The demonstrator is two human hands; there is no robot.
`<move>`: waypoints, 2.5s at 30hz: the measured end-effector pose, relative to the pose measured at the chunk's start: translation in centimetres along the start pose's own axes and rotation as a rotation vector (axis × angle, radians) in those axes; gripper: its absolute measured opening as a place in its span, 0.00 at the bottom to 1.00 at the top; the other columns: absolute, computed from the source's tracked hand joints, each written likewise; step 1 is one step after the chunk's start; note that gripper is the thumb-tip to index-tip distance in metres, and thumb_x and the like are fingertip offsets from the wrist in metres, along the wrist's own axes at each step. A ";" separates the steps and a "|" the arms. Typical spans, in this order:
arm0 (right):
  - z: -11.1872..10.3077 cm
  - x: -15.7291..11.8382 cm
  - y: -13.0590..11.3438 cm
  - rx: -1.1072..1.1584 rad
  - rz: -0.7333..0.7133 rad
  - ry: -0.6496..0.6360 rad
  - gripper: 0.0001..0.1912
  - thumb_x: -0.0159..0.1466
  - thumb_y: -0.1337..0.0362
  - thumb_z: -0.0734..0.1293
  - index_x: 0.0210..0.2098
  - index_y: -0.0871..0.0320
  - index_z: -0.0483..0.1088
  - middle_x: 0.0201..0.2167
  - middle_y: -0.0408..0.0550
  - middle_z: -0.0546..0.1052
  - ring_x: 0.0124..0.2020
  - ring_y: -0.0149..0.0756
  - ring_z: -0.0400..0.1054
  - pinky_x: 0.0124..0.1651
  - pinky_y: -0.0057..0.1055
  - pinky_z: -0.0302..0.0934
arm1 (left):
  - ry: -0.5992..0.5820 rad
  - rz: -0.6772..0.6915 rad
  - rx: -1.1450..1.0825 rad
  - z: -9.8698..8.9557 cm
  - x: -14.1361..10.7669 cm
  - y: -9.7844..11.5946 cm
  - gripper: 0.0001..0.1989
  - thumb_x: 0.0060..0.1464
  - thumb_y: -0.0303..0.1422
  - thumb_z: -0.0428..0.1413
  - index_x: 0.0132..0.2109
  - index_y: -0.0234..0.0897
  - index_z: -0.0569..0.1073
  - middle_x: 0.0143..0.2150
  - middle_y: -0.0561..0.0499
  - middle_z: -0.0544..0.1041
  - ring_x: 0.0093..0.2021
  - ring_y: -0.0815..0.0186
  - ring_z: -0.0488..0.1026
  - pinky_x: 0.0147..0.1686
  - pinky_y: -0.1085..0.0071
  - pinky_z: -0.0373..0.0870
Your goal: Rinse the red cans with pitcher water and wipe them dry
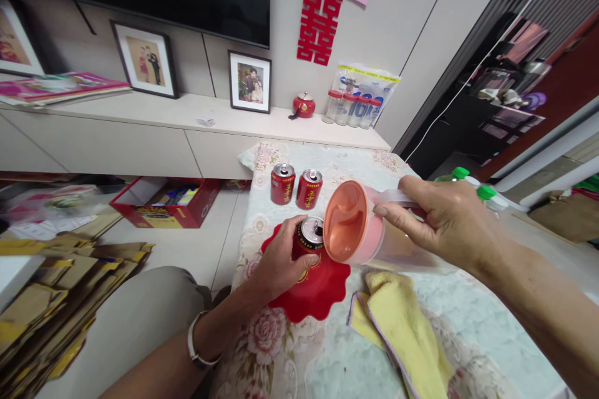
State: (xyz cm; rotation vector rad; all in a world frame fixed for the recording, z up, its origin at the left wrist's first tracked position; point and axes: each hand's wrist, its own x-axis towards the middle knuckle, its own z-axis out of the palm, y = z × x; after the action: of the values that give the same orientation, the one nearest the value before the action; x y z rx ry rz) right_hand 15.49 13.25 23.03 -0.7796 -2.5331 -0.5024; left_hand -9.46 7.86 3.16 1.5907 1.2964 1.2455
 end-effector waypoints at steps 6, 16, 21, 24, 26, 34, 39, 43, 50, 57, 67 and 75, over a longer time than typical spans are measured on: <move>-0.2 0.1 -0.1 -0.013 -0.019 0.000 0.29 0.76 0.43 0.62 0.24 0.53 0.59 0.14 0.31 0.54 0.13 0.23 0.48 0.16 0.24 0.45 | 0.005 -0.013 0.003 0.1 0.0 0.0 0.35 0.50 0.30 0.63 0.65 0.43 0.63 0.63 0.42 0.73 0.67 0.48 0.71 0.70 0.45 0.65; 0.2 -0.5 0.3 -0.023 -0.007 0.007 0.27 0.76 0.43 0.62 0.26 0.53 0.59 0.15 0.31 0.52 0.14 0.24 0.47 0.18 0.25 0.45 | 0.002 0.000 0.017 0.1 0.0 -0.1 0.35 0.51 0.30 0.62 0.65 0.42 0.62 0.63 0.41 0.73 0.67 0.48 0.70 0.70 0.44 0.64; 0.0 -0.3 0.1 -0.024 -0.024 -0.005 0.28 0.76 0.44 0.62 0.26 0.53 0.58 0.15 0.31 0.52 0.14 0.23 0.48 0.17 0.24 0.45 | -0.002 -0.008 0.010 0.0 -0.1 0.1 0.34 0.51 0.30 0.63 0.65 0.42 0.63 0.63 0.41 0.73 0.67 0.48 0.70 0.69 0.44 0.65; -0.1 -0.2 0.0 -0.028 -0.024 0.000 0.28 0.76 0.44 0.62 0.26 0.53 0.58 0.15 0.31 0.52 0.14 0.23 0.48 0.17 0.24 0.45 | -0.001 -0.010 0.011 0.1 0.0 0.1 0.35 0.51 0.30 0.63 0.65 0.41 0.63 0.63 0.41 0.73 0.67 0.48 0.70 0.70 0.45 0.64; -0.1 -0.2 0.0 -0.030 -0.023 0.002 0.28 0.76 0.43 0.62 0.26 0.53 0.59 0.15 0.31 0.53 0.14 0.23 0.48 0.17 0.24 0.45 | -0.001 -0.011 0.013 0.1 0.0 0.0 0.35 0.51 0.30 0.63 0.65 0.40 0.63 0.63 0.40 0.73 0.67 0.48 0.70 0.69 0.45 0.65; -0.2 0.1 -0.2 -0.040 -0.049 -0.004 0.28 0.77 0.43 0.60 0.25 0.52 0.58 0.14 0.31 0.52 0.13 0.23 0.48 0.16 0.24 0.45 | 0.005 -0.016 0.016 0.2 0.0 0.0 0.35 0.51 0.29 0.63 0.65 0.42 0.63 0.63 0.41 0.73 0.67 0.48 0.71 0.69 0.46 0.65; -0.2 0.1 -0.2 -0.039 -0.049 -0.005 0.28 0.77 0.43 0.61 0.26 0.52 0.59 0.14 0.31 0.53 0.13 0.23 0.48 0.17 0.24 0.46 | 0.002 -0.011 0.007 0.1 0.0 0.0 0.35 0.51 0.30 0.63 0.65 0.42 0.62 0.63 0.41 0.73 0.67 0.48 0.70 0.69 0.46 0.65; -0.2 0.0 -0.1 -0.028 -0.052 0.003 0.28 0.77 0.44 0.61 0.26 0.52 0.58 0.15 0.31 0.52 0.13 0.23 0.48 0.17 0.24 0.45 | -0.002 0.000 0.008 0.2 0.0 -0.1 0.35 0.51 0.31 0.62 0.65 0.39 0.62 0.63 0.39 0.73 0.67 0.48 0.70 0.69 0.46 0.64; -0.1 0.2 -0.2 -0.035 -0.049 -0.004 0.28 0.77 0.43 0.61 0.26 0.52 0.58 0.15 0.31 0.52 0.13 0.23 0.48 0.16 0.24 0.45 | 0.005 -0.007 0.010 0.2 0.0 -0.1 0.35 0.51 0.30 0.63 0.65 0.41 0.62 0.63 0.41 0.73 0.66 0.49 0.71 0.69 0.46 0.65; -0.1 0.1 -0.1 -0.029 -0.049 0.000 0.28 0.77 0.44 0.61 0.25 0.52 0.58 0.15 0.31 0.52 0.13 0.23 0.48 0.16 0.24 0.45 | 0.011 -0.001 0.013 0.2 0.0 -0.1 0.35 0.51 0.30 0.63 0.65 0.41 0.63 0.63 0.41 0.73 0.67 0.48 0.71 0.69 0.45 0.66; -0.1 0.0 -0.2 -0.028 -0.046 -0.010 0.27 0.77 0.44 0.61 0.26 0.52 0.58 0.15 0.30 0.52 0.13 0.23 0.47 0.16 0.24 0.46 | 0.013 0.005 0.015 0.2 0.0 -0.2 0.35 0.51 0.29 0.63 0.65 0.43 0.62 0.63 0.42 0.73 0.67 0.49 0.71 0.69 0.45 0.66; -0.3 0.1 -0.2 -0.032 -0.047 0.000 0.28 0.77 0.43 0.61 0.26 0.53 0.59 0.15 0.31 0.53 0.13 0.23 0.48 0.16 0.24 0.46 | 0.003 -0.004 0.016 0.1 0.0 -0.1 0.35 0.51 0.30 0.63 0.65 0.41 0.62 0.63 0.41 0.73 0.67 0.49 0.71 0.69 0.45 0.65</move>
State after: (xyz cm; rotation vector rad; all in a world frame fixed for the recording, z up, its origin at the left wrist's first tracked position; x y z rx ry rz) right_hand 15.37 12.98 23.23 -0.7326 -2.5546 -0.5591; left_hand -9.37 7.84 3.02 1.5974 1.3144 1.2384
